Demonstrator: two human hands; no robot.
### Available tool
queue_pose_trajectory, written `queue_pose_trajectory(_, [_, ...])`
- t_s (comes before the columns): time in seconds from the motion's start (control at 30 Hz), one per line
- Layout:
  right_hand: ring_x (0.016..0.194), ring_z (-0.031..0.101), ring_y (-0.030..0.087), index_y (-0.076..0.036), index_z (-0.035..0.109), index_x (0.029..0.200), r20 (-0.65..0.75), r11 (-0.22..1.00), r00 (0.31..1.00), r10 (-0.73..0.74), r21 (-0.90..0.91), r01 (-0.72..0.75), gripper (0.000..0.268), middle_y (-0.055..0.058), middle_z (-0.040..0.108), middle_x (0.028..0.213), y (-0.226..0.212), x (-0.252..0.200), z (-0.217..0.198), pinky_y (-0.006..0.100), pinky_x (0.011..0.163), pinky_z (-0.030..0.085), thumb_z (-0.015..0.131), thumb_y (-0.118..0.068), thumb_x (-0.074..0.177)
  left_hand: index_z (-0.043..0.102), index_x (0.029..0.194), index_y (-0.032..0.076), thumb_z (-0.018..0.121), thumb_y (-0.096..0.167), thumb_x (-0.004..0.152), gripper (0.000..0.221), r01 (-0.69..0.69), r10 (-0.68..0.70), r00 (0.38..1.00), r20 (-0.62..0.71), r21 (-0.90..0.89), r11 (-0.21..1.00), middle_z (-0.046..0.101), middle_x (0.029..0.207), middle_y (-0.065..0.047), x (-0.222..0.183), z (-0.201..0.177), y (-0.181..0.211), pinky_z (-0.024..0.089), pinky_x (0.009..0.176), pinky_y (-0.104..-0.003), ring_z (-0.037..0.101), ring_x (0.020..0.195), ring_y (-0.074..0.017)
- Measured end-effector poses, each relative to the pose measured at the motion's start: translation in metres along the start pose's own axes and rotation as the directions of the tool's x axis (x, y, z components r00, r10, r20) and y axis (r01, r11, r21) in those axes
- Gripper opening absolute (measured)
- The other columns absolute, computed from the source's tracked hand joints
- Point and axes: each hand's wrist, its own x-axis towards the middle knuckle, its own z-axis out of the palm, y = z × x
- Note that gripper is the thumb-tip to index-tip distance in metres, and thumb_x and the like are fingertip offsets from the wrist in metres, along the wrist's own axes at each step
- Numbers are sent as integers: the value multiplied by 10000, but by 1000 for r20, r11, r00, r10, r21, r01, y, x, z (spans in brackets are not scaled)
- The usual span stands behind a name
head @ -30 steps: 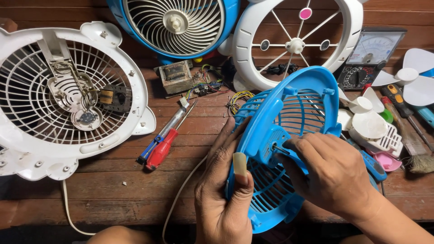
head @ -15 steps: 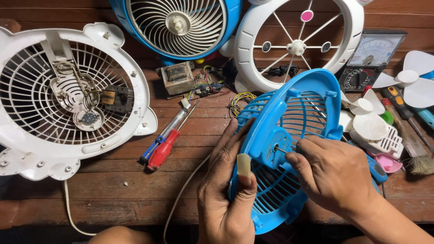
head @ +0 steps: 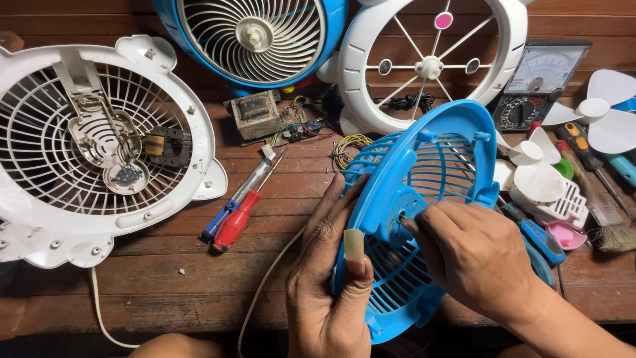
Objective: Cleaning and assembling a small portable fan using a brush and screwdriver on a repair bench.
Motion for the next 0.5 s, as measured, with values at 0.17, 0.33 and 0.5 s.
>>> queue_pose_trajectory(0.17, [622,563,296,-76,593,906,-26,999,999,-36,14,36,126,65,574,736,3,-5,1,397,582,479,566,-149,1005,578,1389,22,412,512,1047,620,32,-32,999,-3,-16,999,585,1513,-213,1,-2,-1,389,1228,-417,486,1505,-300])
queue_pose_trajectory(0.33, [680,636,279,-52,638,961,-54,997,998,-41,66,45,72,65,645,783,2,-4,-1,382,631,529,586,-96,986,571,1392,13,396,515,1052,631,19,-19,1000,5,9,1000,592,1505,-202,0,-2,0,399,1225,-419,490,1502,-303])
queue_pose_trajectory(0.5, [617,580,277,-57,605,886,-61,998,997,-54,32,56,124,61,576,704,2,-4,-2,386,582,494,584,-100,1000,578,1379,-2,397,491,1056,616,-10,10,1000,6,27,1000,618,1473,-185,0,-1,-2,407,1231,-431,494,1500,-312])
